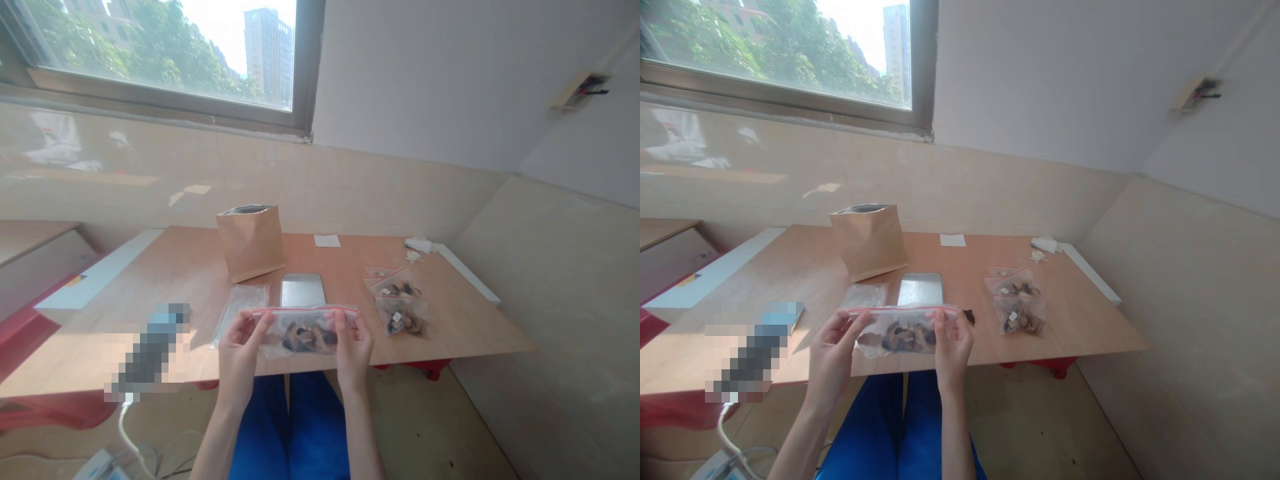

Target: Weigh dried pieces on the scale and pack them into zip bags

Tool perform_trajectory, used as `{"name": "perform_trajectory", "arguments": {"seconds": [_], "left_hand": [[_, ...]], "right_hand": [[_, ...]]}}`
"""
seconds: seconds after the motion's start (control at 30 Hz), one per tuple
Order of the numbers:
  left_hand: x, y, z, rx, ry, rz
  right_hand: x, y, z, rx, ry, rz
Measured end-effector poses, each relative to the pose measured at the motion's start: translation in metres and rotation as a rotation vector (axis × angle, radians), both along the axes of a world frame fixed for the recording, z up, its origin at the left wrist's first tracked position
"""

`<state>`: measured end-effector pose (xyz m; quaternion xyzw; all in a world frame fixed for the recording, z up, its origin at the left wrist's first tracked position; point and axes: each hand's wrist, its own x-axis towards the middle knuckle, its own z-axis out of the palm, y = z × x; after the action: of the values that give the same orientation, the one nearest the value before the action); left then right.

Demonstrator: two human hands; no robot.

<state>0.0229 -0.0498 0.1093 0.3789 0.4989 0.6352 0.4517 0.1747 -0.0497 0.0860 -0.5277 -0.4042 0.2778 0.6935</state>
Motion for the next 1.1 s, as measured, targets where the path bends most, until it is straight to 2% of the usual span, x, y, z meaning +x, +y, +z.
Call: {"name": "perform_trajectory", "arguments": {"seconds": [0.17,0.37,0.53,0.7,0.77,0.93,1.0,1.1], "left_hand": [[0.001,0.001,-0.009,0.008,0.005,-0.108],[0.0,0.001,-0.012,-0.029,0.053,-0.037],[-0.001,-0.004,-0.006,-0.039,0.195,0.0],[0.001,-0.009,-0.001,-0.001,0.266,0.11],[0.001,-0.01,0.0,0.019,0.246,0.078],[-0.003,-0.008,0.0,0.128,0.262,-0.124],[-0.002,-0.008,0.0,0.158,0.295,-0.139],[-0.001,-0.008,0.001,0.175,0.31,-0.125]], "right_hand": [[0.0,0.001,-0.003,-0.04,0.064,0.046],[-0.003,0.001,-0.001,-0.014,0.067,0.222],[-0.001,-0.001,0.002,-0.006,0.049,0.22],[0.001,-0.004,0.006,-0.008,0.045,0.243],[0.003,-0.005,0.007,0.012,0.054,0.26],[0.004,-0.005,0.008,0.046,0.122,0.386],[0.002,-0.006,0.011,0.035,0.104,0.426],[-0.003,-0.007,0.017,0.028,0.006,0.39]]}}
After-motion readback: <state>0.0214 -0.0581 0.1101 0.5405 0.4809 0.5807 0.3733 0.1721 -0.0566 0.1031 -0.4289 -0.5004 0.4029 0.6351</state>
